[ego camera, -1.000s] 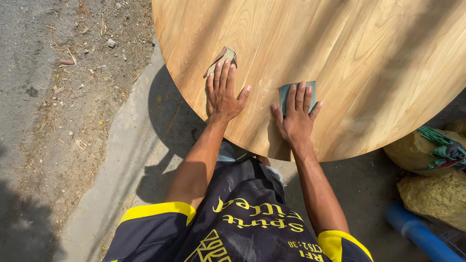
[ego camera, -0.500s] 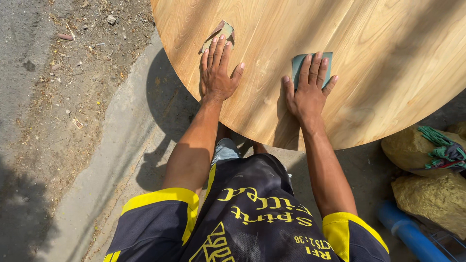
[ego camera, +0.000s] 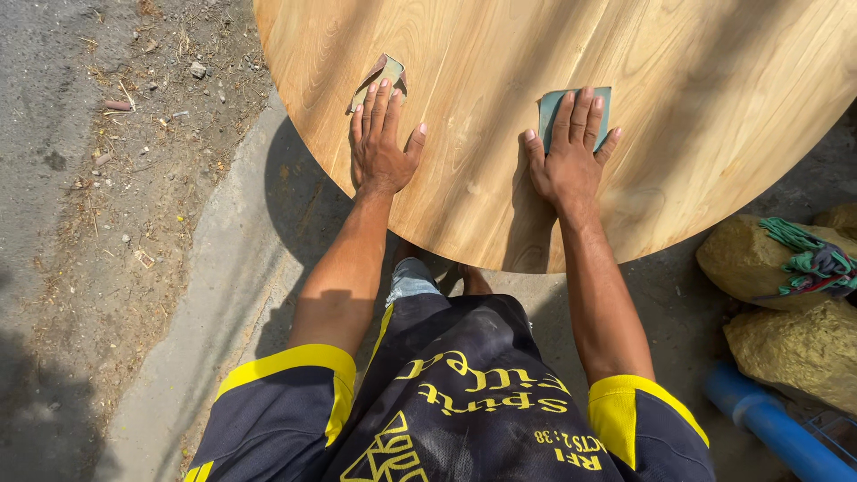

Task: The person sands the surface of a large, round wooden tabletop using two pieces of sandpaper. They move their hands in circular and back-and-forth motions across the wood grain to smooth the surface.

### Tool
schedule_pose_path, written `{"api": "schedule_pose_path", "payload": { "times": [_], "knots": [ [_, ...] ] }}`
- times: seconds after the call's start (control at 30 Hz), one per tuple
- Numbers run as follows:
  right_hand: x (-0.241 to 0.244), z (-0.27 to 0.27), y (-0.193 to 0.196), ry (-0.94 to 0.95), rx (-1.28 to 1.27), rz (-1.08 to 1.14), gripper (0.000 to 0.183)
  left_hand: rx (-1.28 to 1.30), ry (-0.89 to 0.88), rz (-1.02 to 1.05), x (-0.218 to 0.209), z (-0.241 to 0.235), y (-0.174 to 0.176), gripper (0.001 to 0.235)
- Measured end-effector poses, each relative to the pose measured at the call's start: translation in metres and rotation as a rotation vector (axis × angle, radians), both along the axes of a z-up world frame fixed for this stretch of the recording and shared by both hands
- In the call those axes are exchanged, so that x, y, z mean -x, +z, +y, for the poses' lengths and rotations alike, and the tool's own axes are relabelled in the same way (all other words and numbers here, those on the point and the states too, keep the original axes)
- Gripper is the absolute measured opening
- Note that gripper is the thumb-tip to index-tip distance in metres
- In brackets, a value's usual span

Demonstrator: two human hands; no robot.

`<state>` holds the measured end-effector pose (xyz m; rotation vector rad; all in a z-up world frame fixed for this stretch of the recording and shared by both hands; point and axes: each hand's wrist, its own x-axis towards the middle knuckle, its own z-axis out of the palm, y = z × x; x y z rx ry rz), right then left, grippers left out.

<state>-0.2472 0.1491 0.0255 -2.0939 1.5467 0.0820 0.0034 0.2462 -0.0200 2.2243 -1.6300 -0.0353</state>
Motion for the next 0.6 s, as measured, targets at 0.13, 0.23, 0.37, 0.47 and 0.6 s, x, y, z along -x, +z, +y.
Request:
{"api": "schedule_pose_path", "payload": {
  "times": [0.13,0.23,0.37,0.47,0.6],
  "knots": [
    [0.02,0.097,-0.024,-0.007,0.011,0.085,0.077,0.012,-0.004,-0.021,-0.001,0.0,-0.002,0.057],
    [0.024,0.114,-0.036,-0.028,0.185,0.115,0.079,0.014,-0.007,-0.019,-0.003,-0.005,0.0,0.057],
    [0.016,0.026,-0.012,-0.097,0.029,0.078,0.079,-0.009,-0.006,-0.016,-0.001,-0.001,-0.002,0.058],
    [0.016,-0.018,0.004,-0.14,-0.019,0.052,0.077,0.003,-0.009,-0.004,-0.001,0.0,-0.002,0.057],
    [0.026,0.038,-0.001,-0.135,0.016,0.075,0.077,-0.015,-0.001,0.004,-0.001,0.0,0.001,0.058]
  ]
}}
